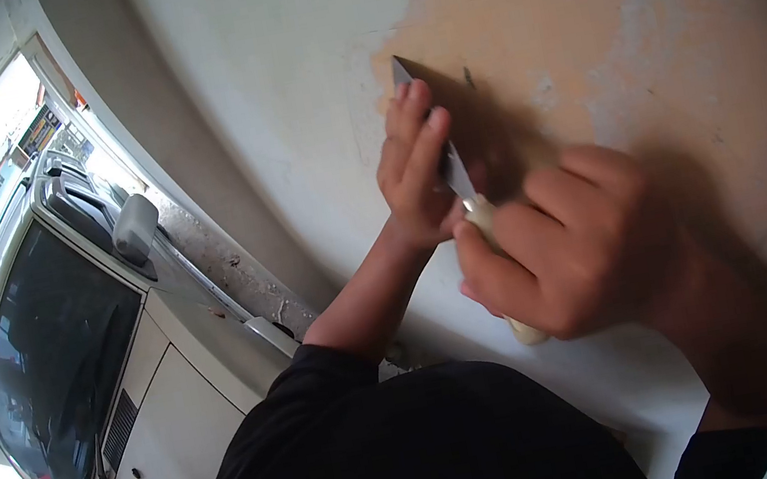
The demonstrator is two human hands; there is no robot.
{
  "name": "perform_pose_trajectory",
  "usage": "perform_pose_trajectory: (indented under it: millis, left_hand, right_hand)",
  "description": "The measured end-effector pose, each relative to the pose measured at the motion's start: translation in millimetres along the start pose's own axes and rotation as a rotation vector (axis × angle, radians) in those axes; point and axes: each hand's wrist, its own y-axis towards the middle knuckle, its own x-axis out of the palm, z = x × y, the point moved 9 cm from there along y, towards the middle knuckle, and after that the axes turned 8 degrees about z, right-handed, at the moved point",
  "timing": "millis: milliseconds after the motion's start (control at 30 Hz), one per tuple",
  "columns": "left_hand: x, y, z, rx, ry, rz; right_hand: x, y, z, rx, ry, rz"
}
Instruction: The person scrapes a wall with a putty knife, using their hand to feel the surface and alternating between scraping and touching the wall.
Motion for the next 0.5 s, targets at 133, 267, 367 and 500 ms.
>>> perform_pose_trajectory:
  millis: [133, 267, 367, 500]
  left_hand:
    - [-6, 29, -8, -0.039, 0.190, 0.122]
    - [-11, 34, -22, -0.089, 0.308, 0.190]
    - [-11, 35, -17, -0.117, 0.308, 0.227]
    - [1, 29, 1, -0.136, 0.283, 0.173]
  right_hand:
    - [22, -3, 8, -0.108, 0.064, 0.177]
    - [40, -2, 7, -0.125, 0.089, 0.274]
    - [35, -4, 10, -0.075, 0.109, 0.296]
    - [12, -8, 3, -0.091, 0.064, 0.146]
